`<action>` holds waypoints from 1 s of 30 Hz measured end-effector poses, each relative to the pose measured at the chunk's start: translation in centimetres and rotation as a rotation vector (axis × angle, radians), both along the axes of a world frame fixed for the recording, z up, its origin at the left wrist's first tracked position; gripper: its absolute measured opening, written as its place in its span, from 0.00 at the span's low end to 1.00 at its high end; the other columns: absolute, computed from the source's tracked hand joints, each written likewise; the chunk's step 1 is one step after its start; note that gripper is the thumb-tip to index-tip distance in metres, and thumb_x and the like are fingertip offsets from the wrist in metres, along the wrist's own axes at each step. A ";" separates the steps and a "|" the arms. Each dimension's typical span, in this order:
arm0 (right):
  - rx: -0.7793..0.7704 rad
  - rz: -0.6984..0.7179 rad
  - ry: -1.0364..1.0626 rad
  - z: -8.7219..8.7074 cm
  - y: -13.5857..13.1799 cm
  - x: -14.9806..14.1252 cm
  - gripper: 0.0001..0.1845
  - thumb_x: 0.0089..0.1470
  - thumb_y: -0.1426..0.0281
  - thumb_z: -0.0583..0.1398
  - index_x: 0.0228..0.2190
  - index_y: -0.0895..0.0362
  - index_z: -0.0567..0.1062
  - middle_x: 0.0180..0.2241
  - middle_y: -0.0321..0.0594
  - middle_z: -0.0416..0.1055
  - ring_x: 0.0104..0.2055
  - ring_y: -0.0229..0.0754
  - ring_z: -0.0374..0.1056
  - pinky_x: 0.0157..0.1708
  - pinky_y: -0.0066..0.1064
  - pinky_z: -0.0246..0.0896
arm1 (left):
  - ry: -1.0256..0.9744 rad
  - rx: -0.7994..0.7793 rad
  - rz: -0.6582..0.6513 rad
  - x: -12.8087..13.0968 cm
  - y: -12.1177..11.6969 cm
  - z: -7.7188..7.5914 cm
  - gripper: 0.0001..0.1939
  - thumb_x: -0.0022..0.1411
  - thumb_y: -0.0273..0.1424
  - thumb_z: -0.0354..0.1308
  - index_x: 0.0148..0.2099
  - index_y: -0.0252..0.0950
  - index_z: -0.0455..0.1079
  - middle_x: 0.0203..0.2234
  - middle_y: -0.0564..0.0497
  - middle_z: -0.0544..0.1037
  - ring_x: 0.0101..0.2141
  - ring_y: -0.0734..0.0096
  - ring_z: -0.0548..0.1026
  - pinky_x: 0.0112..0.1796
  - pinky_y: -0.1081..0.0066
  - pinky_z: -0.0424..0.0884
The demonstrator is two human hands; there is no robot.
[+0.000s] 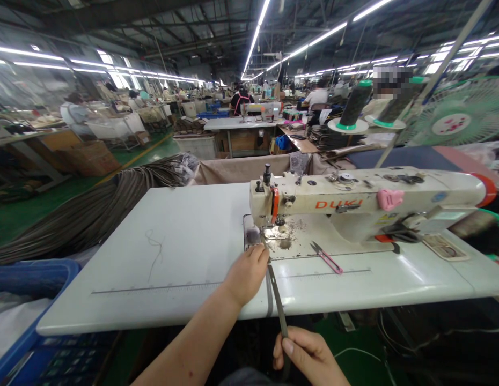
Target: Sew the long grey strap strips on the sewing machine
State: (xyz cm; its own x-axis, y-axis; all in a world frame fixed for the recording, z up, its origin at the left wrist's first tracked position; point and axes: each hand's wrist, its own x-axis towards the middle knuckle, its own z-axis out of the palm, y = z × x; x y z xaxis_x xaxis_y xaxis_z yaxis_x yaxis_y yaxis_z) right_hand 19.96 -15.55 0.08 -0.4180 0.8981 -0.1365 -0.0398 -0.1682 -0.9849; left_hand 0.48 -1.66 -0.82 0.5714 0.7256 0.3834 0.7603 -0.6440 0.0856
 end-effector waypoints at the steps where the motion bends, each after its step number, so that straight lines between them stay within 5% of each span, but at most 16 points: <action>1: 0.002 -0.003 -0.002 0.0 0.0 0.0 0.26 0.64 0.49 0.61 0.28 0.57 0.82 0.26 0.41 0.76 0.32 0.45 0.72 0.37 0.35 0.65 | -0.002 -0.003 0.005 0.0 0.0 0.0 0.12 0.72 0.23 0.48 0.54 0.34 0.67 0.54 0.40 0.74 0.60 0.56 0.72 0.60 0.56 0.72; 18: 0.053 -0.014 -0.043 -0.2 0.1 0.2 0.28 0.66 0.49 0.59 0.26 0.57 0.81 0.26 0.41 0.74 0.31 0.44 0.70 0.35 0.33 0.64 | -0.038 -0.005 0.018 0.1 0.1 -0.1 0.18 0.72 0.22 0.47 0.61 0.34 0.63 0.58 0.38 0.73 0.61 0.56 0.72 0.62 0.54 0.70; 30: 0.201 -0.049 -0.075 0.8 0.8 0.0 0.22 0.57 0.49 0.66 0.26 0.55 0.77 0.32 0.41 0.72 0.37 0.47 0.69 0.39 0.35 0.66 | 0.002 0.091 0.011 0.1 -0.1 0.1 0.12 0.71 0.22 0.50 0.54 0.33 0.69 0.50 0.42 0.77 0.56 0.58 0.75 0.65 0.54 0.65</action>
